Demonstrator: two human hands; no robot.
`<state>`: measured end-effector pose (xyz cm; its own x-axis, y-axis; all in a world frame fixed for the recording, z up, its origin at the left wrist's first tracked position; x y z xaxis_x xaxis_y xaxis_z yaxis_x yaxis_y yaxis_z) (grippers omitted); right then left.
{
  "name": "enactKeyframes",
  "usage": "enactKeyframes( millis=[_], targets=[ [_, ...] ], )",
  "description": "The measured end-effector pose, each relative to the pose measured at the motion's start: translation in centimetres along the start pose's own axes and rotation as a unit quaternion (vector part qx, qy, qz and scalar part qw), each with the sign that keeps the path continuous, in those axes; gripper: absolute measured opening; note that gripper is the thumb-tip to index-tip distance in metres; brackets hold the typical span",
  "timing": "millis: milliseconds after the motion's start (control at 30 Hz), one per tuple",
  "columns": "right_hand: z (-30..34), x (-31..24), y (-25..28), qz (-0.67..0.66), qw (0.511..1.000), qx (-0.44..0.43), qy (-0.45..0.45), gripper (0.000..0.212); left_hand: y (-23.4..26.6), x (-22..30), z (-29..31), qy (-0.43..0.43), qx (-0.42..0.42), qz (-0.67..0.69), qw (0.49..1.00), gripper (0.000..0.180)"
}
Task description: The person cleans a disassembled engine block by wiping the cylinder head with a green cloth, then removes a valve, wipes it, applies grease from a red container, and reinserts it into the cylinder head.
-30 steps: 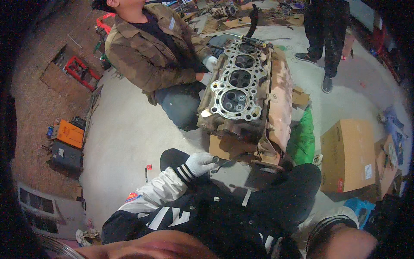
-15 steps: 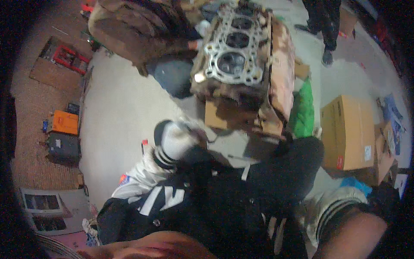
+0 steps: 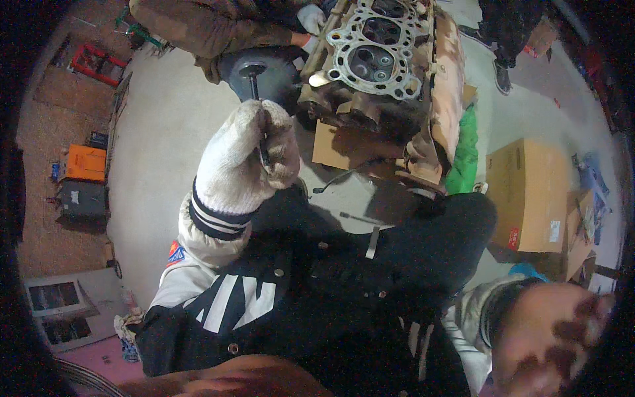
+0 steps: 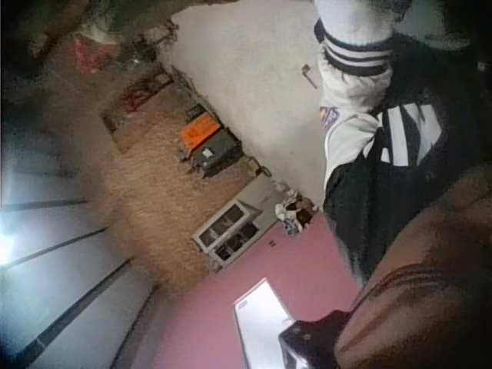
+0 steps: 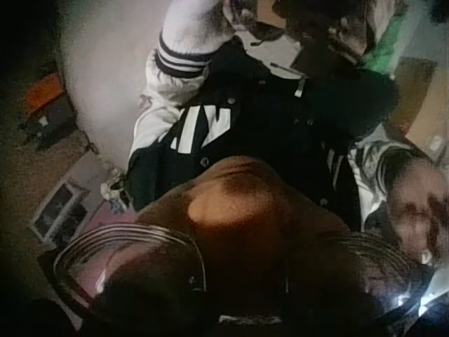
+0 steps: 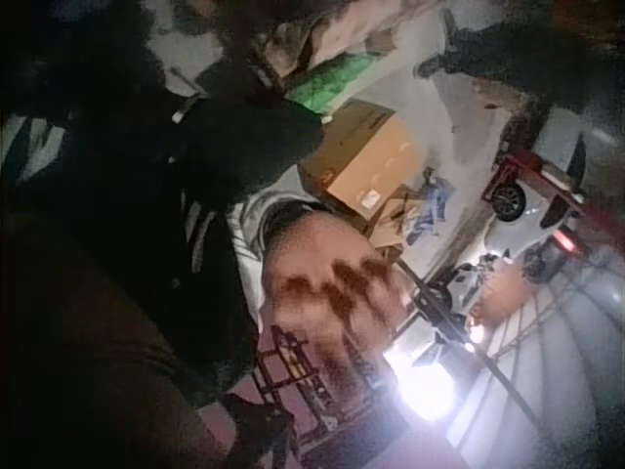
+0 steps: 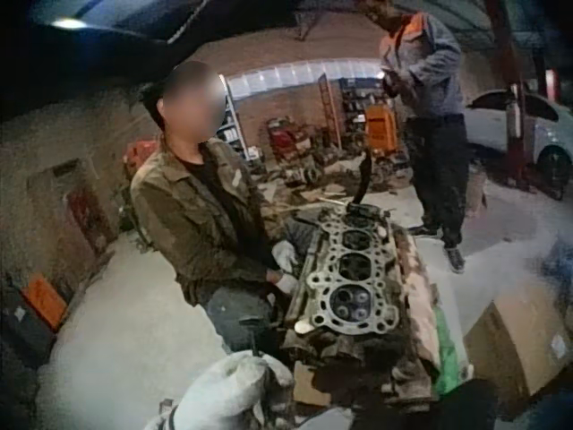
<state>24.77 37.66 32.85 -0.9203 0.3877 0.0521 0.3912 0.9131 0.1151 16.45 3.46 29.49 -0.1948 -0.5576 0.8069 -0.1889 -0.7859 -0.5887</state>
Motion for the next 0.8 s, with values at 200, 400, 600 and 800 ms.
enactKeyframes(
  millis=[200, 400, 600, 800],
  targets=[
    [13.8, 7.7, 2.1, 0.145, 0.929, 0.024, -0.340, 0.044, -0.3, -0.4, 0.4, 0.001, -0.010, 0.026, 1.000, 0.038],
    [25.3, 14.0, 3.9, 0.147, 0.727, -0.023, -0.670, 0.028, -1.0, 0.0, 0.5, -0.007, -0.045, 0.013, 0.999, 0.041],
    [25.8, 14.4, 1.5, 0.151, 0.767, -0.165, -0.602, 0.022, -1.3, -0.1, 0.3, -0.001, -0.038, 0.007, 0.999, 0.041],
    [25.0, 14.5, 0.5, 0.131, 0.760, -0.165, -0.614, 0.021, -0.9, -0.1, 0.3, -0.013, -0.049, 0.007, 0.999, 0.043]
  ],
)
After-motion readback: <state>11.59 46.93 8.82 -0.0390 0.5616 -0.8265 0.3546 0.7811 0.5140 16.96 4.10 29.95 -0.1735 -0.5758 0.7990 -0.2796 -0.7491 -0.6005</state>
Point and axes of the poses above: each hand's wrist, its own z-axis away from the middle knuckle, its own y-axis out of the back of the hand, x = y × z, the point moved 3 cm from there along -z, towards the middle knuckle, and after that the axes turned 4 degrees about -x, right-handed, at the moved point
